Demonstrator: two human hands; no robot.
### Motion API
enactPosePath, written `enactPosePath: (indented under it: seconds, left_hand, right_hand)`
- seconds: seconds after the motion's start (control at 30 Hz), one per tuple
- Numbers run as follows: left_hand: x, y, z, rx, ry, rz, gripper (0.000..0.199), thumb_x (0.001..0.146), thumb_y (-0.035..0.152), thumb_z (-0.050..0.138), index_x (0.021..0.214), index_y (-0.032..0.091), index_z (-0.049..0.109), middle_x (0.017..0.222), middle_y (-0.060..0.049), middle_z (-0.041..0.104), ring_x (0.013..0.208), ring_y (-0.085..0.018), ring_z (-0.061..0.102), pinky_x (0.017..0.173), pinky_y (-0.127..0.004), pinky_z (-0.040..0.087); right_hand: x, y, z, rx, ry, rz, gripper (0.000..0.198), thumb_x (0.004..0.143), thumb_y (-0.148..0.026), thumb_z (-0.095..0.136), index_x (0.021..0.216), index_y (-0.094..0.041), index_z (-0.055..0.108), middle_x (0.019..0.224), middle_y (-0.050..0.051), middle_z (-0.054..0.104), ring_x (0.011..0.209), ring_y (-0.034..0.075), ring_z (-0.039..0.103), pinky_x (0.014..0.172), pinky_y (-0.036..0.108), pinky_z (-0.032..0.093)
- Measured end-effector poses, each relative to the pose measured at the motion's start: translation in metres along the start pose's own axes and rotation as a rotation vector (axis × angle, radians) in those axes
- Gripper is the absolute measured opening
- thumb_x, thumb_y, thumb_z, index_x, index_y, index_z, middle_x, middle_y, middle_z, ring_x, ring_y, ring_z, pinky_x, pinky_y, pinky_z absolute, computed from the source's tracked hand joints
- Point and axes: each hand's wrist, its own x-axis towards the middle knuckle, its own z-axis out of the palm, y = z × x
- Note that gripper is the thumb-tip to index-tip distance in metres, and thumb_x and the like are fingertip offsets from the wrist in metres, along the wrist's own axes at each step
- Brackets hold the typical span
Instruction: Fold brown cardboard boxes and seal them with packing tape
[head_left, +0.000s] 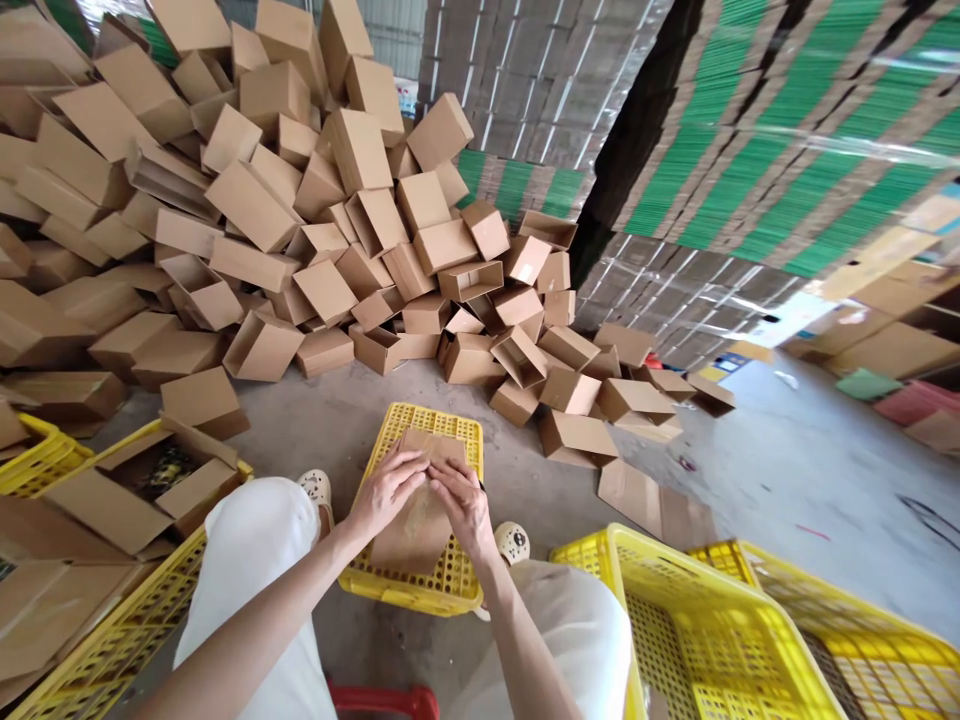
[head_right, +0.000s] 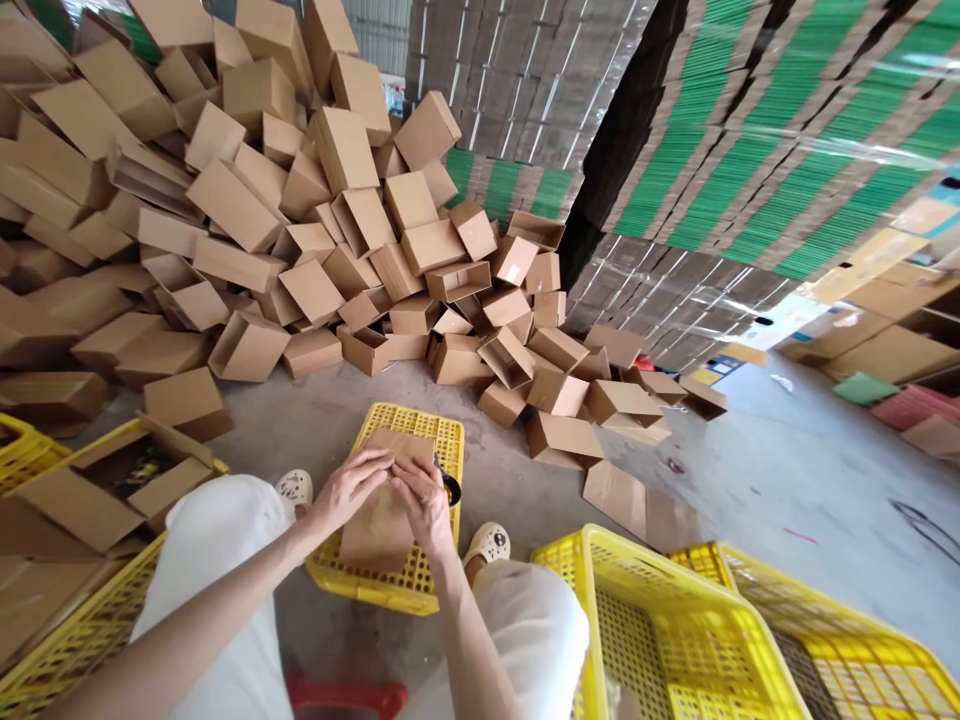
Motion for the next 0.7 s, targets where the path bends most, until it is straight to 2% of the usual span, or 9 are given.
enactPosePath:
  seconds: [0.1, 0.17, 0.23, 0.27, 0.33, 0.4, 0.5, 0.63, 0.7]
  left_hand:
    - [-0.007, 0.0, 0.005, 0.037, 0.029, -0.017, 0.034, 0.11, 0.037, 0.048, 0.139, 0.032, 0.065, 0.146, -0.005, 0.065, 0.139, -0.022, 0.061, 0.122, -0.04, 0.048]
    - [-0.014, 0.001, 0.009, 0.021, 0.05, -0.055, 0.04, 0.111, 0.038, 0.047, 0.149, 0.033, 0.054, 0.156, -0.006, 0.057, 0.148, -0.023, 0.053, 0.122, -0.04, 0.048]
    - [-0.025, 0.0, 0.017, -0.016, 0.087, -0.119, 0.055, 0.11, 0.041, 0.048, 0.162, 0.031, 0.035, 0.168, -0.01, 0.044, 0.157, -0.025, 0.041, 0.125, -0.043, 0.045]
    - [-0.032, -0.002, 0.022, -0.035, 0.111, -0.166, 0.065, 0.109, 0.044, 0.051, 0.167, 0.03, 0.024, 0.171, -0.012, 0.038, 0.159, -0.026, 0.037, 0.126, -0.045, 0.043]
    - [-0.05, -0.009, 0.033, -0.073, 0.142, -0.278, 0.082, 0.105, 0.051, 0.057, 0.169, 0.027, 0.012, 0.172, -0.016, 0.037, 0.158, -0.029, 0.038, 0.126, -0.047, 0.042]
    - [-0.071, -0.019, 0.044, -0.118, 0.107, -0.372, 0.087, 0.101, 0.059, 0.061, 0.168, 0.022, 0.02, 0.161, -0.018, 0.053, 0.15, -0.031, 0.051, 0.121, -0.047, 0.048]
    - [-0.098, -0.03, 0.054, -0.102, -0.003, -0.425, 0.077, 0.098, 0.07, 0.056, 0.155, 0.018, 0.049, 0.136, -0.018, 0.073, 0.128, -0.032, 0.07, 0.107, -0.045, 0.06]
    - [-0.111, -0.026, 0.049, 0.127, -0.041, -0.442, 0.064, 0.1, 0.071, 0.05, 0.135, 0.021, 0.068, 0.117, -0.015, 0.081, 0.113, -0.032, 0.077, 0.095, -0.04, 0.064]
    - [-0.11, -0.018, 0.043, 0.266, -0.106, -0.484, 0.058, 0.102, 0.068, 0.05, 0.125, 0.02, 0.073, 0.108, -0.016, 0.082, 0.104, -0.032, 0.08, 0.087, -0.037, 0.065]
  right_hand:
    - [-0.005, 0.005, -0.002, 0.025, 0.046, 0.068, 0.037, 0.102, -0.051, 0.065, 0.128, -0.03, 0.078, 0.136, 0.009, 0.074, 0.141, 0.03, 0.057, 0.122, 0.053, 0.043]
    - [-0.014, 0.009, -0.001, 0.047, 0.119, 0.165, 0.05, 0.094, -0.057, 0.073, 0.134, -0.027, 0.074, 0.151, 0.012, 0.063, 0.146, 0.033, 0.052, 0.121, 0.051, 0.045]
    - [-0.027, 0.014, 0.006, 0.115, 0.174, 0.276, 0.072, 0.089, -0.06, 0.077, 0.149, -0.025, 0.061, 0.162, 0.014, 0.051, 0.147, 0.033, 0.052, 0.113, 0.047, 0.053]
    - [-0.035, 0.016, 0.012, 0.163, 0.175, 0.319, 0.081, 0.088, -0.061, 0.077, 0.157, -0.025, 0.052, 0.163, 0.015, 0.05, 0.144, 0.033, 0.055, 0.107, 0.045, 0.057]
    - [-0.053, 0.021, 0.026, 0.254, 0.124, 0.368, 0.092, 0.09, -0.063, 0.073, 0.164, -0.023, 0.037, 0.154, 0.016, 0.06, 0.134, 0.03, 0.065, 0.101, 0.043, 0.061]
    - [-0.071, 0.024, 0.04, 0.295, 0.058, 0.394, 0.091, 0.092, -0.066, 0.069, 0.164, -0.019, 0.037, 0.138, 0.015, 0.072, 0.124, 0.029, 0.071, 0.101, 0.044, 0.061]
    - [-0.092, 0.025, 0.054, 0.261, 0.065, 0.461, 0.085, 0.088, -0.069, 0.07, 0.154, -0.017, 0.052, 0.12, 0.013, 0.079, 0.118, 0.032, 0.073, 0.101, 0.045, 0.061]
    - [-0.107, 0.018, 0.054, 0.136, 0.079, 0.58, 0.071, 0.088, -0.069, 0.069, 0.138, -0.019, 0.066, 0.108, 0.011, 0.081, 0.1, 0.032, 0.078, 0.086, 0.041, 0.064]
    - [-0.111, 0.014, 0.05, 0.03, 0.083, 0.629, 0.068, 0.09, -0.071, 0.066, 0.135, -0.02, 0.068, 0.103, 0.011, 0.082, 0.091, 0.031, 0.078, 0.079, 0.039, 0.063]
